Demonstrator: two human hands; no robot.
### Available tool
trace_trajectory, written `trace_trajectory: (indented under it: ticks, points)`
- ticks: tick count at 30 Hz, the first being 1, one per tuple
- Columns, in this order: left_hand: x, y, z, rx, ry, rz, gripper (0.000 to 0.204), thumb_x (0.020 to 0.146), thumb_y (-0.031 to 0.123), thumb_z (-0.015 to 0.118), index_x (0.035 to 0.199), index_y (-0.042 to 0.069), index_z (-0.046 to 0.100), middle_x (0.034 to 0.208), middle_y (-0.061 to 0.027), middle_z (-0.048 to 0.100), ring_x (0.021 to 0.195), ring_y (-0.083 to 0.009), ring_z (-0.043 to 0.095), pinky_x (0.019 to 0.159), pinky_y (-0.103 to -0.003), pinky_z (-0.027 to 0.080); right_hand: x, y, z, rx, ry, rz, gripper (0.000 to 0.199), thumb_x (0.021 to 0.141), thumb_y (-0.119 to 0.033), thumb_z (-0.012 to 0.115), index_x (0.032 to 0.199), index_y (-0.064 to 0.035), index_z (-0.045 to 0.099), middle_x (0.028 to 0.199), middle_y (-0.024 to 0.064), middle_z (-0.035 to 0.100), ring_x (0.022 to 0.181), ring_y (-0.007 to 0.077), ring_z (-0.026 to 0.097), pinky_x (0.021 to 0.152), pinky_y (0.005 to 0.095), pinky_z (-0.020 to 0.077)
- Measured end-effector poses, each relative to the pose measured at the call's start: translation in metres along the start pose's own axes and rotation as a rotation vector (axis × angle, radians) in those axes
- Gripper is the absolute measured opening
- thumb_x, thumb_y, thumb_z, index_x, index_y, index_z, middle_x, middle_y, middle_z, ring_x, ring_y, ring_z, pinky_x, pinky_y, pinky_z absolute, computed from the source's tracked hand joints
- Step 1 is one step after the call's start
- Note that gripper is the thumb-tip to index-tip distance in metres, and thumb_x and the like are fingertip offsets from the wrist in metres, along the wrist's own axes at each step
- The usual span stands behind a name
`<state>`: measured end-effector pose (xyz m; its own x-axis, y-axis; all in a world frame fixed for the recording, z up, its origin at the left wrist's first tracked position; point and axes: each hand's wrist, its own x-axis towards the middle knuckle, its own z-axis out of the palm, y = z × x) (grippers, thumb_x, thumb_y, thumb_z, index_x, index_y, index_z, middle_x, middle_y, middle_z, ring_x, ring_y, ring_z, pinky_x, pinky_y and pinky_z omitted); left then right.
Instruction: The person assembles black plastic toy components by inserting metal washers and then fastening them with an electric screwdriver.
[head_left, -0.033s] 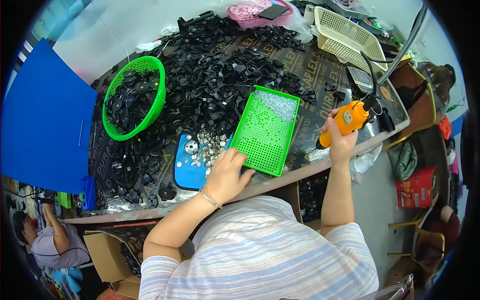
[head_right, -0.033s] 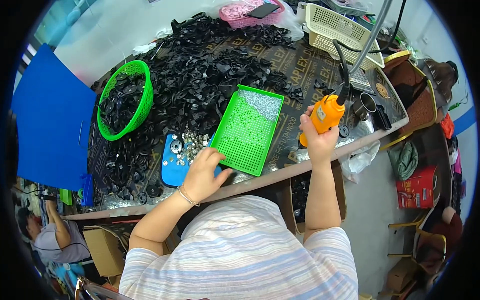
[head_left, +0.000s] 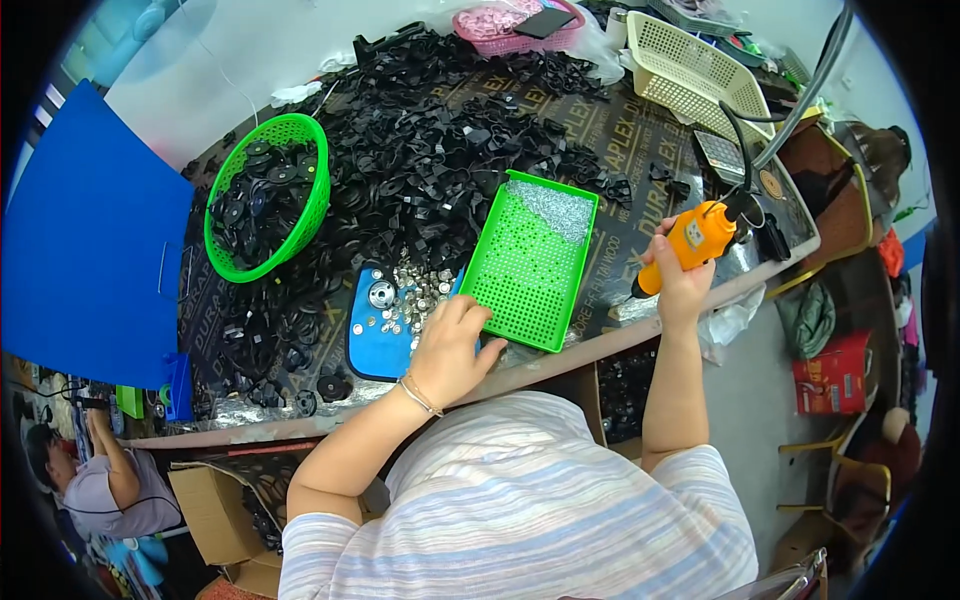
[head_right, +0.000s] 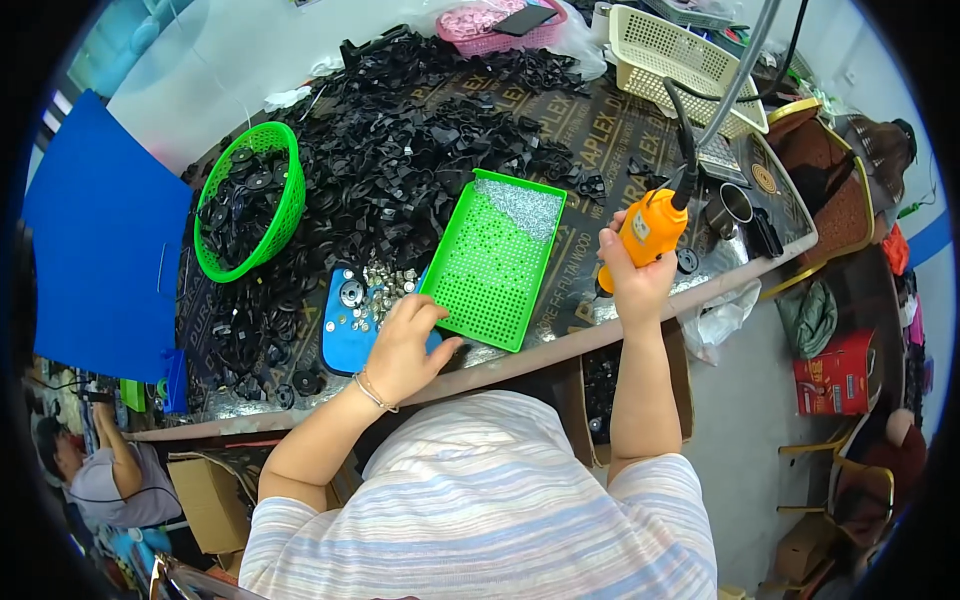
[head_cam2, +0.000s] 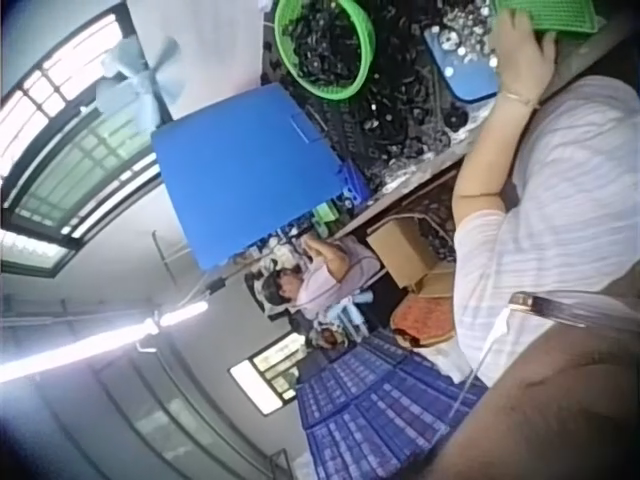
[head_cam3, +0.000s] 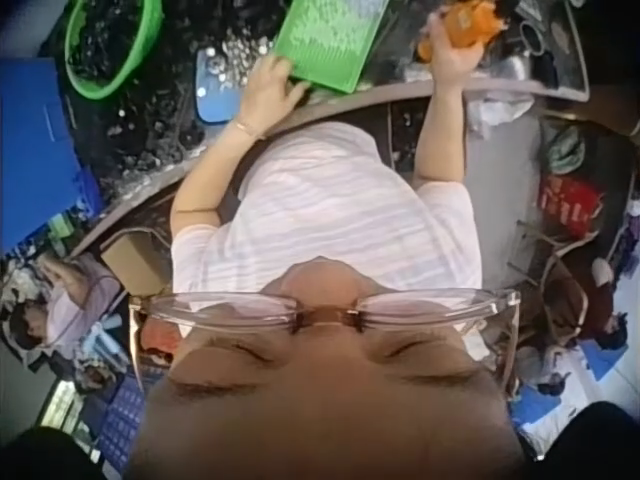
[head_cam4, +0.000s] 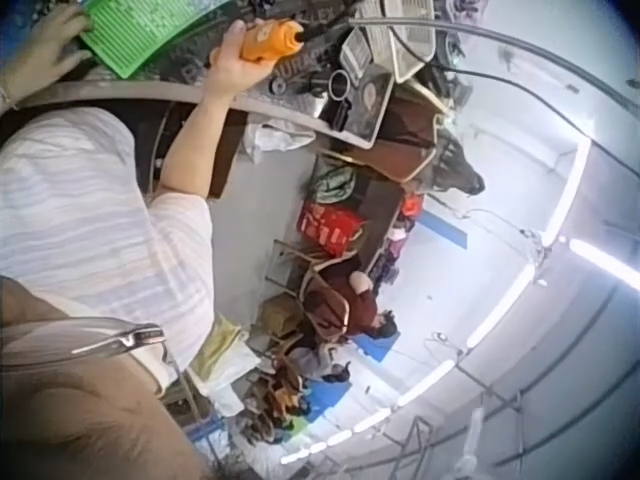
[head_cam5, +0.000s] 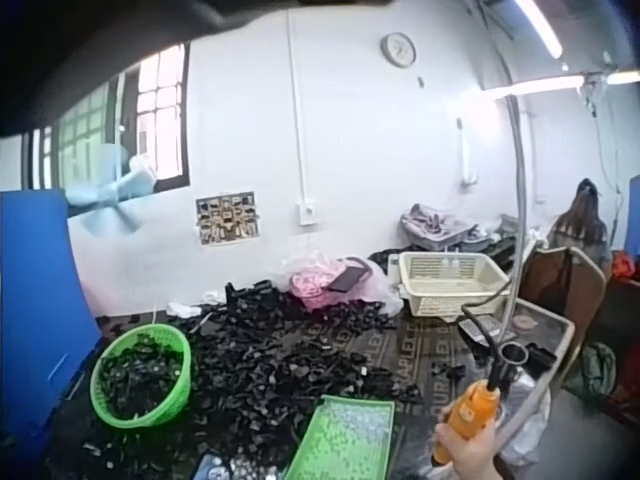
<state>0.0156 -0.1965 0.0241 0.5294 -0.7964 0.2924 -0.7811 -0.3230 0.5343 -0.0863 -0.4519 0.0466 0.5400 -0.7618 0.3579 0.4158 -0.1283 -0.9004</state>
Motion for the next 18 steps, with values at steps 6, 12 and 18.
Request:
trace_trajectory:
  ticks: [6,12,18]
  points:
    - [-0.007,-0.001,0.016,0.164,-0.003,0.156,0.02,0.069,0.01,0.063,0.088,0.007,0.058,0.089,-0.0075,0.053,0.087,-0.0252,0.051,0.082,-0.038,0.036,-0.002,0.003,-0.002,0.017,-0.042,0.011,0.026,0.076,-0.001,0.065,0.099,-0.0002,0.053,0.084,0.0031,0.057,0.07,0.0095,0.057,0.061,0.0228,0.0491]
    - [0.0,0.004,0.025,0.157,0.007,0.273,0.012,0.07,0.008,0.052,0.079,0.009,0.059,0.074,-0.0034,0.052,0.075,-0.0211,0.051,0.068,-0.033,0.039,-0.001,0.001,-0.001,0.009,-0.068,-0.002,0.026,0.076,-0.002,0.065,0.099,-0.0005,0.053,0.087,0.0037,0.056,0.07,0.0096,0.057,0.06,0.0236,0.0496]
    - [0.014,0.048,0.021,0.034,-0.052,0.321,0.009,0.068,0.007,0.054,0.077,0.007,0.056,0.074,-0.0064,0.053,0.071,-0.0227,0.052,0.062,-0.033,0.042,-0.003,-0.003,0.001,-0.025,-0.039,-0.034,0.024,0.079,-0.001,0.059,0.099,-0.0011,0.047,0.085,0.0075,0.052,0.063,0.0127,0.053,0.059,0.0261,0.046]
